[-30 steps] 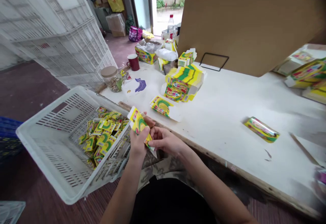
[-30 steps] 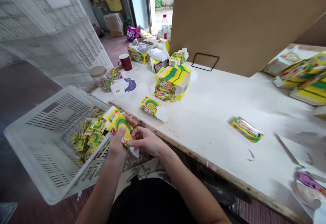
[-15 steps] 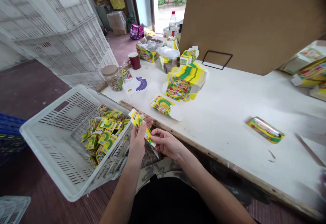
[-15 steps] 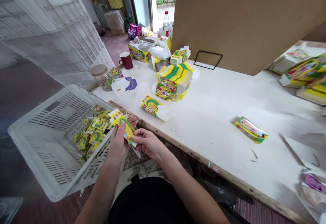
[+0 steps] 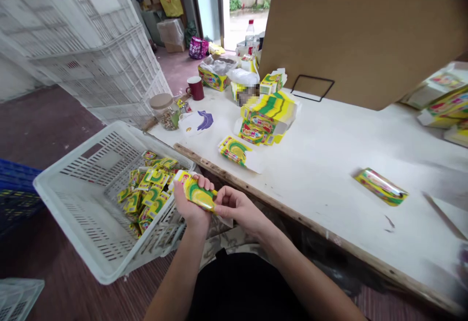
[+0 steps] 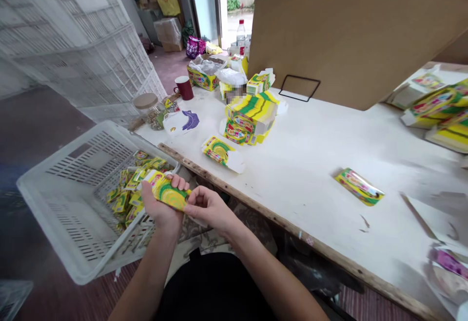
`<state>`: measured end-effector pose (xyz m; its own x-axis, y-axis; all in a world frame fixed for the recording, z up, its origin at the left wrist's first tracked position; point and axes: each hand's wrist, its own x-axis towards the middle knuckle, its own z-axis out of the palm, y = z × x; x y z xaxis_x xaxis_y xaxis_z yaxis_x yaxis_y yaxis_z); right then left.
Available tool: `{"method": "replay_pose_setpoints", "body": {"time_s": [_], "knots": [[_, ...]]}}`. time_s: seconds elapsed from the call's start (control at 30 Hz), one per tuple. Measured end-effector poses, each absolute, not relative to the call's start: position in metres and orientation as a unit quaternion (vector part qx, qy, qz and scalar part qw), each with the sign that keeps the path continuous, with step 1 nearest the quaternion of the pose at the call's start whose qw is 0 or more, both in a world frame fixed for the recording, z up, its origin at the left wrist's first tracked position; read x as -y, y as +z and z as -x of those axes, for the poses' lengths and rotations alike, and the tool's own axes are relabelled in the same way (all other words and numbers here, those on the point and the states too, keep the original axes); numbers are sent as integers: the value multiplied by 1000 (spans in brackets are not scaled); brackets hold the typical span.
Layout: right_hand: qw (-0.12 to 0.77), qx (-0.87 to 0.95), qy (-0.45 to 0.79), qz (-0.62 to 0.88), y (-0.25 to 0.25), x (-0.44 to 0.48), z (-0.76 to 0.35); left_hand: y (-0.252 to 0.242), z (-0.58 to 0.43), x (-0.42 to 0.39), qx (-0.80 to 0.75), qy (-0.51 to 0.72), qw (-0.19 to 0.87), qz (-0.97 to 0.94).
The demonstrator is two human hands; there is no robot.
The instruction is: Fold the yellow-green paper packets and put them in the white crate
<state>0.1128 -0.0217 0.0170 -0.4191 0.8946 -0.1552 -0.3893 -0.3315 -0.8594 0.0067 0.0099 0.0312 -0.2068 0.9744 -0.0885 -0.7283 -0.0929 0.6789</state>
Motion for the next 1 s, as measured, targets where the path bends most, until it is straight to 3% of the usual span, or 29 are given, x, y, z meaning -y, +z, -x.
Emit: {"method": "replay_pose_setpoints", "body": {"time_s": [0.23,0.4,0.53,0.67,0.83,0.9,1.0], "knots": [[453,546,534,459,9,14,-121,12,-5,-6,-418,677,548,-257],[469,563,464,498,9,3,-139,6,3,-5,-481,636,508,-326],[464,640,324,520,16,0,-152,26,20,-4,-521,628,398,-419],[387,777,140,476,22,5,-154,58,37,0,-498,563,306,-584],[374,856,93,344,23,18,-148,55,42,-2,-514,233,390,-727],[413,824,95,376,23,21,-152,46,39,-2,-519,204,402,-726],[525,687,148,480,19,24,-156,33,30,4,-548,274,360,-703]]}}
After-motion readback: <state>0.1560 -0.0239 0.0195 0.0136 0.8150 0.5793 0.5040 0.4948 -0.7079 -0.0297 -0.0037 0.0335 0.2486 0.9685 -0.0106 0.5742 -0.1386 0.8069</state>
